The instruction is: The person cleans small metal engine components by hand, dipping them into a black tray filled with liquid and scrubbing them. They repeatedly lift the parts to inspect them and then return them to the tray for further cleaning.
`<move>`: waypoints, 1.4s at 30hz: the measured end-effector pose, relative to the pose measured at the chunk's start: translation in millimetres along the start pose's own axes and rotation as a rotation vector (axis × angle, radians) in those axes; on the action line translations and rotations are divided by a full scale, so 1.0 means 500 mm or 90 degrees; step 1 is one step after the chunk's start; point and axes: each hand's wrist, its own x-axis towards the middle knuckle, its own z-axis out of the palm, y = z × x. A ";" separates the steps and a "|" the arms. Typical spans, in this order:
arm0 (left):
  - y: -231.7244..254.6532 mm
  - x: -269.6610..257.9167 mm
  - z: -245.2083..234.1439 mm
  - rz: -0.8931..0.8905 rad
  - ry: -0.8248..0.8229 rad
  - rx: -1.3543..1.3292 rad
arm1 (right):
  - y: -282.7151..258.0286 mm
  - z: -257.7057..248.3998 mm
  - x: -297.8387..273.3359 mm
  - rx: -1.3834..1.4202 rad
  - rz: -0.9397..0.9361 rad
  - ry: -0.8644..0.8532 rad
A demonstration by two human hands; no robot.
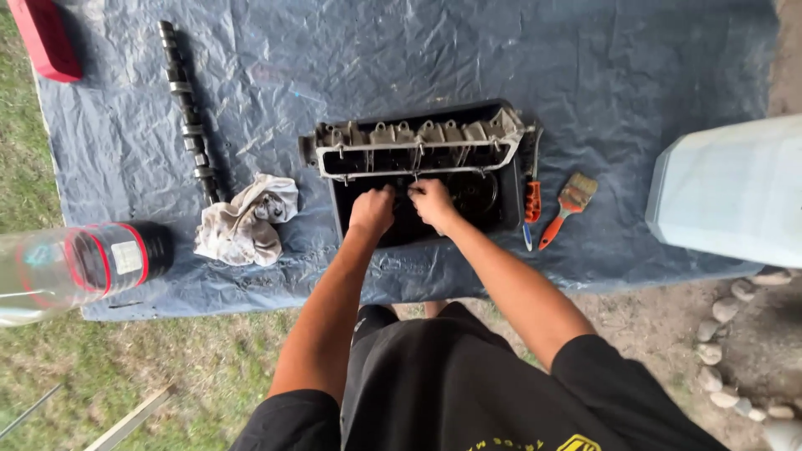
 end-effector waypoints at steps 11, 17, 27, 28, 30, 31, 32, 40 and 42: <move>-0.009 -0.098 -0.022 -0.071 0.013 -0.551 | -0.015 -0.128 -0.183 -0.035 -0.166 0.022; 0.032 -0.138 -0.121 -0.013 0.090 -0.813 | -0.113 -0.134 -0.249 0.163 -0.176 -0.062; 0.080 -0.145 -0.274 0.127 0.281 -0.708 | -0.214 -0.102 -0.269 0.313 -0.219 -0.097; 0.084 -0.146 -0.285 0.129 0.286 -0.705 | -0.222 -0.099 -0.270 0.313 -0.225 -0.100; 0.094 -0.147 -0.305 0.145 0.306 -0.725 | -0.235 -0.096 -0.272 0.333 -0.232 -0.079; 0.096 -0.145 -0.311 0.148 0.307 -0.723 | -0.231 -0.093 -0.262 0.334 -0.236 -0.080; 0.099 -0.143 -0.316 0.154 0.312 -0.719 | -0.226 -0.090 -0.250 0.333 -0.245 -0.069; 0.140 -0.171 -0.384 0.109 0.342 -0.537 | -0.257 -0.098 -0.264 0.195 -0.393 0.040; 0.149 -0.178 -0.385 0.103 0.390 -0.425 | -0.279 -0.104 -0.295 0.137 -0.464 0.060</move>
